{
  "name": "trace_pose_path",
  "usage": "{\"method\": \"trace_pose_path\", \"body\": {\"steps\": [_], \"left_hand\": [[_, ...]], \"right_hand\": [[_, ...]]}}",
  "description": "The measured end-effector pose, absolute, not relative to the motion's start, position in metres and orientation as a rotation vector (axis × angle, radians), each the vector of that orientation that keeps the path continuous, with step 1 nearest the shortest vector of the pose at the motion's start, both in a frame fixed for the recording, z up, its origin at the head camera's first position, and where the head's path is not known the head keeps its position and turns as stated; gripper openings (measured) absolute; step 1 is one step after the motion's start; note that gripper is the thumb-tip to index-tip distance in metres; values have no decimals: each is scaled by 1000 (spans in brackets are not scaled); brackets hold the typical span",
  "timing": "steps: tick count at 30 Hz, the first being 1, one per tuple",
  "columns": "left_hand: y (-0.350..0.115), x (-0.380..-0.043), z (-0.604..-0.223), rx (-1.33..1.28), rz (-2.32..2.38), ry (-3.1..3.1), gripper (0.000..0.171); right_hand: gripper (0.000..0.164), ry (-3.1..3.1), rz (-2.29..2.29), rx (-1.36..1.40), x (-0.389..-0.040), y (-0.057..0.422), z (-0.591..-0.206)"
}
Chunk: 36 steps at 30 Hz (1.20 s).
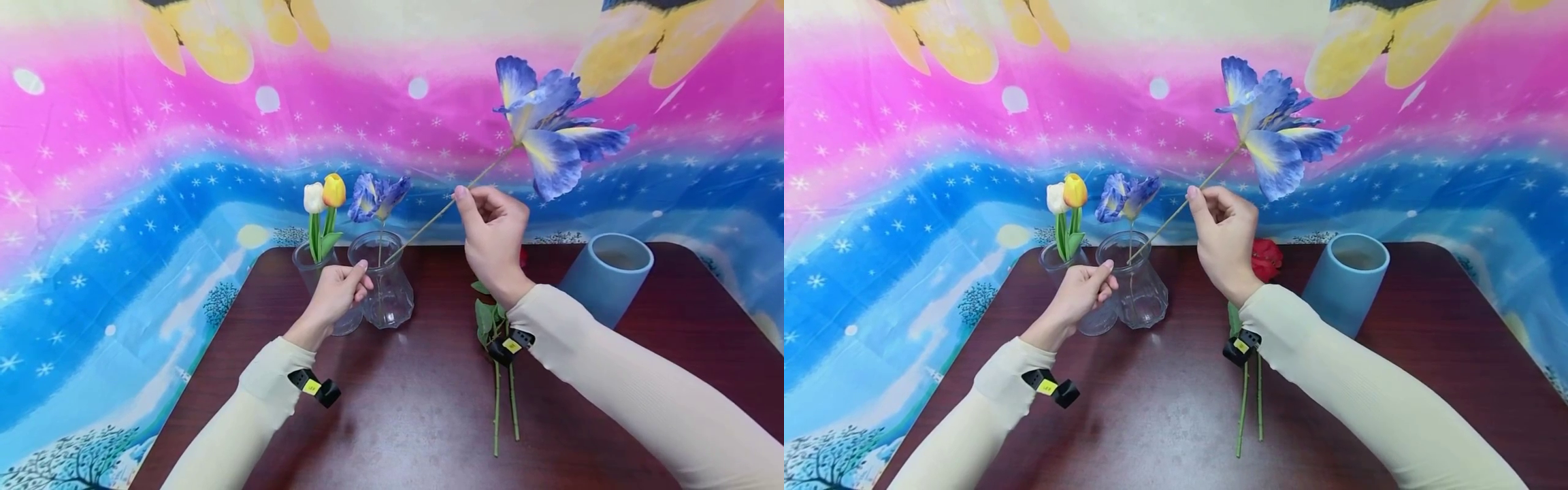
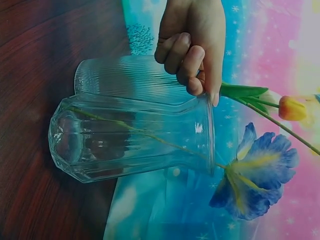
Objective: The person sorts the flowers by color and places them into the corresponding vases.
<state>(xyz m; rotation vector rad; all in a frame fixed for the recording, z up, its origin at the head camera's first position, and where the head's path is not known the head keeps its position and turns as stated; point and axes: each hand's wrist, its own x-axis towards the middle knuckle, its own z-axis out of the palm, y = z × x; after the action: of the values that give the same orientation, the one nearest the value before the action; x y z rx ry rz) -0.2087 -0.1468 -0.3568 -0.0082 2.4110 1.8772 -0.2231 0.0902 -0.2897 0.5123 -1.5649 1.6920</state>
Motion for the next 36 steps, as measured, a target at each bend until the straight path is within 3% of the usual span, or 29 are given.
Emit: {"method": "trace_pose_path", "body": {"steps": [36], "left_hand": [[-147, -210, -356, 11, 1907, 2392, 53]], "right_hand": [[18, -1768, 1606, 505, -236, 52, -323]]}}
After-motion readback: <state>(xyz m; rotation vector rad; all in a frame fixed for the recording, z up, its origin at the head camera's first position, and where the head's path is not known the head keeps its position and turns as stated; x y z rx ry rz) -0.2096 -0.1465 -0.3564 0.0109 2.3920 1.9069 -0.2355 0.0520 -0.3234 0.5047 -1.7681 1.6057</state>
